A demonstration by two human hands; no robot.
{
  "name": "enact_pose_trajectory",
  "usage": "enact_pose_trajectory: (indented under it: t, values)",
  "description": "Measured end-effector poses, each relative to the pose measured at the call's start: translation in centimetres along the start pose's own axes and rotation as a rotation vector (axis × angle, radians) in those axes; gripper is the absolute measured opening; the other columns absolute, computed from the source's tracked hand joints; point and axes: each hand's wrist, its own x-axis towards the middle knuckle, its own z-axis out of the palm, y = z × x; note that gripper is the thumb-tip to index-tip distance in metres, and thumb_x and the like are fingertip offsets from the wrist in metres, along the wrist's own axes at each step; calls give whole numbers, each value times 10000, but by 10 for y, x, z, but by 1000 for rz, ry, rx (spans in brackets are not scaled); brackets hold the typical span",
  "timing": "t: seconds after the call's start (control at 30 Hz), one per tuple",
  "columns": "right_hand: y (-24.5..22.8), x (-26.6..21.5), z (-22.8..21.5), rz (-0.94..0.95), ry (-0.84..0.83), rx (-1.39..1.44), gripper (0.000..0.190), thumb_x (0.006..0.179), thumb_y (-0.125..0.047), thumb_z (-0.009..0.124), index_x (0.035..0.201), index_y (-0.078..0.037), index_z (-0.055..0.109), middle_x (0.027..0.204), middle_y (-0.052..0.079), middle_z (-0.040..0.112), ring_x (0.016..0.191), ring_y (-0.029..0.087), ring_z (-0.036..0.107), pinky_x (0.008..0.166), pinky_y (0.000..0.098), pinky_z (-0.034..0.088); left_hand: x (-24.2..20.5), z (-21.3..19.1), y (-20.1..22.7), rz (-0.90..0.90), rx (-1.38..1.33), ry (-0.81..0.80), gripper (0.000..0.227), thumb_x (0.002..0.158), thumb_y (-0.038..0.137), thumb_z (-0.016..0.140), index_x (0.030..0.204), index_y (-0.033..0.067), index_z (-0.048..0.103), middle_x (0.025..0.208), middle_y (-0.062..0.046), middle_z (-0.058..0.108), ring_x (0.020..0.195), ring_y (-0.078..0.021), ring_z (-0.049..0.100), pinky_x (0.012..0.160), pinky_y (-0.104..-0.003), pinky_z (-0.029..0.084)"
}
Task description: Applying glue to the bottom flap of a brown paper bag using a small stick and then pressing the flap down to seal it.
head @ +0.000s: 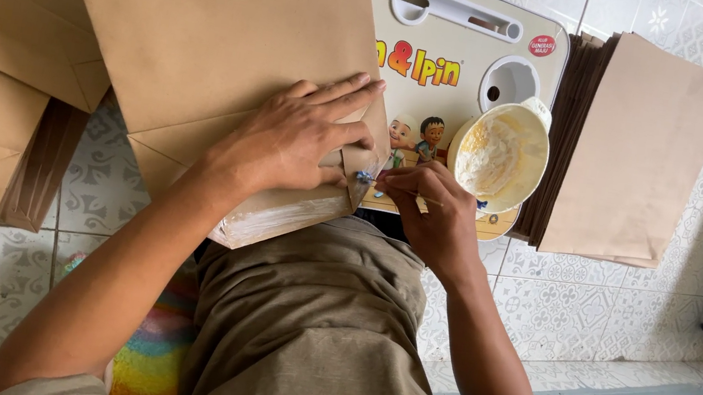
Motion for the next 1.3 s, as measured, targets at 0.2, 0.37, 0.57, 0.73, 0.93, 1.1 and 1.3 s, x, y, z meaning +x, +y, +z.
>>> enact_pose_trajectory:
  t: [0.2, 0.37, 0.57, 0.73, 0.93, 1.1, 1.3]
  values:
    - [-1, -1, 5, 15, 25, -21, 90, 935, 33, 760, 914, -18, 689, 889, 126, 744, 756, 291, 748, 622, 342, 609, 0, 1, -1, -12, -29, -13, 459, 757, 419, 837, 1138, 255, 640, 1648, -40, 334, 1533, -249, 268, 1071, -433, 362]
    - [-1, 1, 3, 15, -8, 4, 103, 895, 59, 789, 895, -2, 706, 862, 149, 742, 731, 304, 752, 610, 351, 606, -1, -1, -3, 10, -25, -12, 471, 745, 421, 849, 1134, 246, 647, 1641, -59, 348, 1527, -264, 281, 1062, -440, 374]
    - [6, 1, 6, -13, 18, -33, 100, 908, 60, 788, 904, 12, 700, 882, 157, 741, 749, 311, 747, 610, 349, 593, -3, -1, -4, 9, -63, 11, 472, 742, 371, 857, 1133, 219, 642, 1632, -76, 368, 1522, -269, 297, 1056, -445, 377]
    - [-9, 7, 10, 10, -85, 35, 121, 872, 89, 791, 869, 50, 676, 853, 196, 731, 738, 355, 734, 623, 397, 597, -5, -1, -7, 45, -75, 33, 526, 719, 395, 887, 1115, 190, 608, 1619, -90, 385, 1507, -280, 320, 1035, -443, 393]
    - [-6, 8, 16, -40, -33, 15, 115, 882, 78, 798, 886, 43, 688, 893, 190, 749, 786, 350, 730, 660, 394, 591, -5, 3, -7, 58, -35, 58, 665, 620, 498, 913, 1106, 195, 575, 1605, -93, 400, 1500, -282, 331, 1030, -441, 403]
    - [4, -13, -8, 11, -12, 60, 141, 816, 68, 846, 881, 21, 729, 869, 154, 762, 721, 291, 729, 633, 346, 570, -3, 7, -10, 78, -30, 71, 639, 632, 484, 900, 1105, 203, 576, 1606, -69, 393, 1509, -263, 312, 1037, -434, 391]
    - [50, -38, -83, 105, 285, 18, 129, 925, 139, 794, 878, 70, 696, 836, 212, 728, 606, 188, 564, 540, 309, 431, -1, 4, -5, 37, 9, 21, 651, 602, 493, 897, 1102, 210, 592, 1624, -48, 385, 1522, -255, 308, 1039, -440, 391]
